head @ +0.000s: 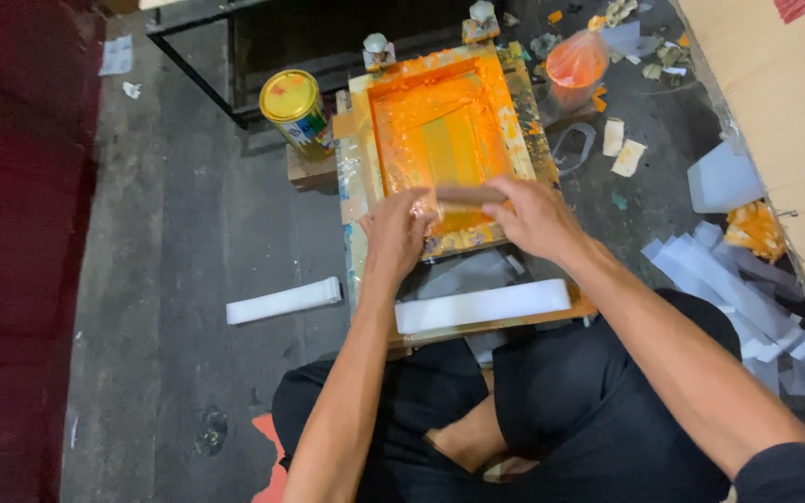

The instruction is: Manually screen printing orange ink onto white labels using a squeegee and a screen frame.

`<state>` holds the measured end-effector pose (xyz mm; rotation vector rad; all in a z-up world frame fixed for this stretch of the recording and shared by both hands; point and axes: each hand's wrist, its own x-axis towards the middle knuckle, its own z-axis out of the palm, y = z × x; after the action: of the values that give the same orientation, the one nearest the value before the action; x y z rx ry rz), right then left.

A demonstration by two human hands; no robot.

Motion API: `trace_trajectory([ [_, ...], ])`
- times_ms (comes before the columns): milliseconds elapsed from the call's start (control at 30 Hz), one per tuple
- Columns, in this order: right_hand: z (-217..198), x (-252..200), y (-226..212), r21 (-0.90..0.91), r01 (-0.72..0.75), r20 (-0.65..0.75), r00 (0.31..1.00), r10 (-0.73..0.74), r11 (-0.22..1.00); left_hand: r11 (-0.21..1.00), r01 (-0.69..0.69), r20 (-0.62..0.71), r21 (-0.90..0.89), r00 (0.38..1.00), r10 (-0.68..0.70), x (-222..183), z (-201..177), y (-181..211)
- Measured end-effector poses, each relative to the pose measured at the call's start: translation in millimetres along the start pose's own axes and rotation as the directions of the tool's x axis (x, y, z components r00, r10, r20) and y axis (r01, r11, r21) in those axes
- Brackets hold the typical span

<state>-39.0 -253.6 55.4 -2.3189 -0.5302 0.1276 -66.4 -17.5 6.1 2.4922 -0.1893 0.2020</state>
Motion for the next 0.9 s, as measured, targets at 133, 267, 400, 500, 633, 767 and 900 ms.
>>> trace_trajectory([
  [133, 30, 1, 47, -0.016, -0.108, -0.437, 0.895, 0.090, 0.994, 0.995, 0.098, -0.098, 0.009, 0.991, -0.096, -4, -11, 12],
  [267, 60, -3, 52, -0.081, -0.333, -0.642, 0.739, 0.206, 0.940, 0.964, 0.265, -0.123, 0.026, 0.958, -0.260, -17, 12, -7],
  [400, 78, -5, 53, -0.050, -0.383, -0.741, 0.634, 0.223, 0.923, 0.950, 0.311, -0.111, 0.009, 0.945, -0.308, -24, 7, -5],
  [500, 81, -6, 55, 0.006, -0.423, -0.805, 0.535, 0.255, 0.906, 0.932, 0.348, -0.041, -0.107, 0.935, -0.353, -32, 0, -9],
  [633, 64, -21, 31, 0.045, -0.382, -0.772, 0.573, 0.275, 0.923, 0.940, 0.279, 0.056, -0.196, 0.960, -0.273, -53, -12, -23],
  [767, 49, -51, 8, -0.082, -0.229, -0.762, 0.642, 0.087, 0.970, 0.975, 0.185, 0.015, -0.125, 0.983, -0.184, -64, -3, -45],
  [900, 54, -82, -9, -0.165, -0.121, -0.639, 0.769, -0.012, 0.979, 0.989, 0.140, -0.074, -0.053, 0.987, -0.144, -68, -4, -34],
])
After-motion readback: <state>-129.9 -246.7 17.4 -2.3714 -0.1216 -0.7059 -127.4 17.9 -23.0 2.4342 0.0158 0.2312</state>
